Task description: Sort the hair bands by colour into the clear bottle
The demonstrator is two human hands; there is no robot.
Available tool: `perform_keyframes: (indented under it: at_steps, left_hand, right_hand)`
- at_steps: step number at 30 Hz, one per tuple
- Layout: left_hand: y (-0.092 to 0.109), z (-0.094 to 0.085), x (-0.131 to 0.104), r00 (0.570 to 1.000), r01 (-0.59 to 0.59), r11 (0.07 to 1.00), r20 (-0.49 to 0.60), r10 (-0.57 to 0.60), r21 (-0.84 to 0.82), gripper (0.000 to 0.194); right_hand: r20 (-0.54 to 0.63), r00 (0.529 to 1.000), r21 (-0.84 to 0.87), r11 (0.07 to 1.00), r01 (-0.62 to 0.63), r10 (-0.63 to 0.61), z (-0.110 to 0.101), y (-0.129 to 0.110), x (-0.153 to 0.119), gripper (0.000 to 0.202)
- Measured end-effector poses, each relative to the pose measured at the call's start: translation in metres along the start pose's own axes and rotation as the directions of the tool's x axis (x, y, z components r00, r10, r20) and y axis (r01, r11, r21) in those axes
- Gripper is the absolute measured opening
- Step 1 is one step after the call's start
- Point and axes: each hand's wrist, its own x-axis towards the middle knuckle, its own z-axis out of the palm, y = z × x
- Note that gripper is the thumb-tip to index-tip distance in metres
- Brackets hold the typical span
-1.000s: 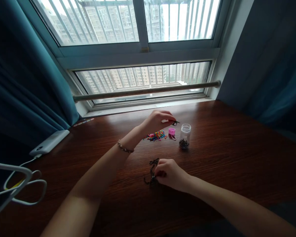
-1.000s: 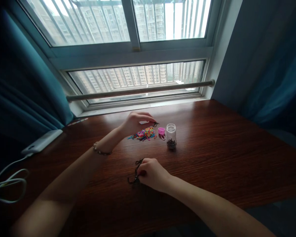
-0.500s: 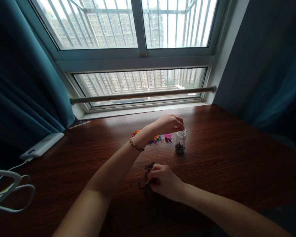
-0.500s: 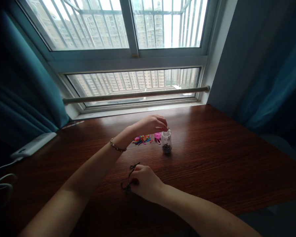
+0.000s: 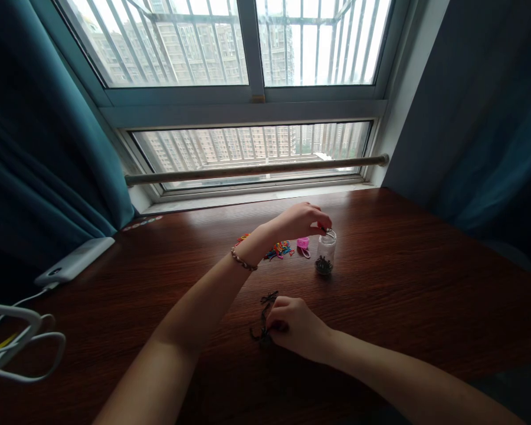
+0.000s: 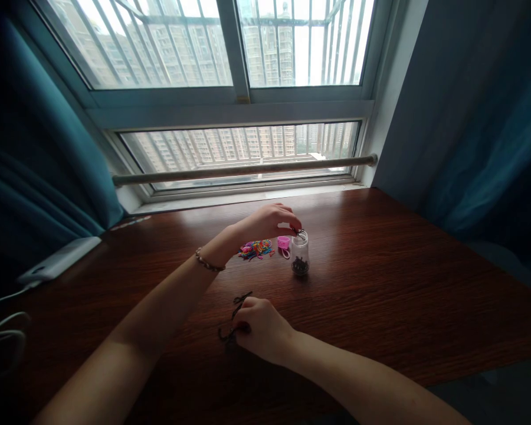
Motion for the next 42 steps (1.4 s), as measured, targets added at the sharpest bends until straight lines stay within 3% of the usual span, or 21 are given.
perform_keyframes:
  at_steps: [9,15,19,21,23,25,28,30,34,42]
  left_hand:
    - [0.004,-0.006,0.001,0.999,-0.037,0.996,-0.027,0.035,-0.087,0.015]
    - [0.005,-0.005,-0.024,0.966,0.105,0.97,-0.207,-0.152,-0.219,0.018]
    - [0.011,0.006,-0.072,0.918,0.243,0.929,-0.242,-0.314,-0.28,0.021]
    - [0.016,0.013,-0.102,0.905,0.304,0.903,-0.203,-0.373,-0.304,0.021]
    - [0.022,0.019,-0.131,0.912,0.342,0.878,-0.106,-0.396,-0.335,0.022]
    - [0.028,0.026,-0.156,0.889,0.422,0.838,-0.023,-0.457,-0.347,0.023]
    - [0.034,0.041,-0.182,0.823,0.523,0.778,-0.031,-0.567,-0.348,0.023]
    - [0.036,0.052,-0.19,0.806,0.547,0.759,-0.022,-0.591,-0.355,0.022]
    - [0.036,0.067,-0.19,0.813,0.54,0.754,0.001,-0.582,-0.374,0.022]
    - [0.038,0.067,-0.19,0.81,0.545,0.75,0.003,-0.586,-0.376,0.021]
  right_hand:
    - [0.002,1.0,0.011,1.0,0.005,-0.005,-0.002,-0.002,0.0,0.017]
    - [-0.053,0.998,0.03,0.999,0.029,-0.027,-0.008,-0.008,0.003,0.019]
    - [-0.201,0.979,-0.036,0.999,0.019,-0.026,-0.055,-0.023,0.009,0.014]
    - [-0.356,0.934,-0.09,0.995,-0.029,-0.005,-0.093,-0.028,0.013,0.011]
    - [-0.427,0.904,-0.182,0.975,-0.125,0.036,-0.131,-0.03,0.019,0.01]
    - [-0.404,0.911,-0.315,0.924,-0.218,0.077,-0.162,-0.031,0.028,0.011]
    - [-0.289,0.947,-0.52,0.807,-0.279,0.141,-0.186,-0.032,0.045,0.012]
    - [-0.24,0.961,-0.62,0.739,-0.262,0.139,-0.189,-0.034,0.055,0.014]
    - [-0.171,0.97,-0.696,0.675,-0.245,0.175,-0.182,-0.034,0.065,0.019]
    - [-0.188,0.953,-0.726,0.62,-0.298,0.238,-0.175,-0.03,0.06,0.007]
